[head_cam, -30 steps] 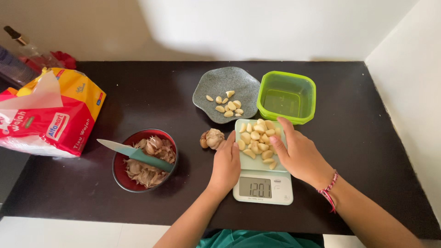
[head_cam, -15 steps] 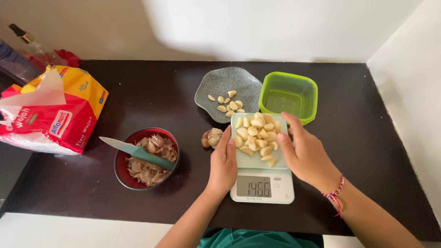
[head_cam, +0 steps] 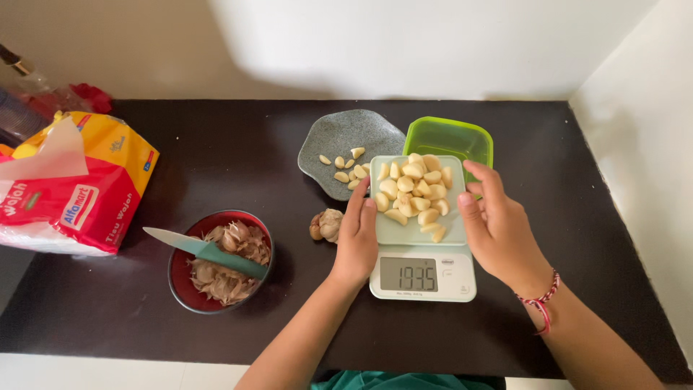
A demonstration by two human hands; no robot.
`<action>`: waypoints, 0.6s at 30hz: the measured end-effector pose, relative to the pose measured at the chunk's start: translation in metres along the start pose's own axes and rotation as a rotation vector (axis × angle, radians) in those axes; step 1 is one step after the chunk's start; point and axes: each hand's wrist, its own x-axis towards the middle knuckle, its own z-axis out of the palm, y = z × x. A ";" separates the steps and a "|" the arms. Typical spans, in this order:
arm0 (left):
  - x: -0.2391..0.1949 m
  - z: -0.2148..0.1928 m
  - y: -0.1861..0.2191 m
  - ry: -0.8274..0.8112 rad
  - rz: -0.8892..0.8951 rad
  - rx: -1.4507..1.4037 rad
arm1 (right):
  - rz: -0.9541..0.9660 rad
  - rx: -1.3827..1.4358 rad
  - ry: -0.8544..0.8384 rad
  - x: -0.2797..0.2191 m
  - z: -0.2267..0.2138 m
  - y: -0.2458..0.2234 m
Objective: The person turns on a digital scale and places peeled garlic cloves onto it from a plate.
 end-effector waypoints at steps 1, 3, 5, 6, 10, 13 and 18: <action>0.002 0.000 -0.001 -0.002 -0.001 0.000 | 0.003 0.000 0.001 0.000 -0.001 0.000; 0.005 0.001 -0.004 -0.007 -0.014 -0.074 | 0.006 0.027 0.022 0.000 -0.002 -0.001; 0.006 0.002 -0.002 -0.006 -0.027 -0.111 | 0.007 0.034 0.026 0.001 -0.001 0.003; 0.007 0.002 -0.002 -0.002 -0.039 -0.148 | 0.005 0.040 0.029 0.002 0.000 0.005; 0.002 0.009 0.016 0.014 -0.036 -0.162 | -0.011 0.076 0.033 0.004 0.001 0.010; 0.000 0.010 0.021 0.014 -0.059 -0.181 | -0.024 0.089 0.036 0.004 0.000 0.009; 0.003 0.011 0.018 0.002 -0.073 -0.195 | -0.034 0.082 0.046 0.003 0.002 0.009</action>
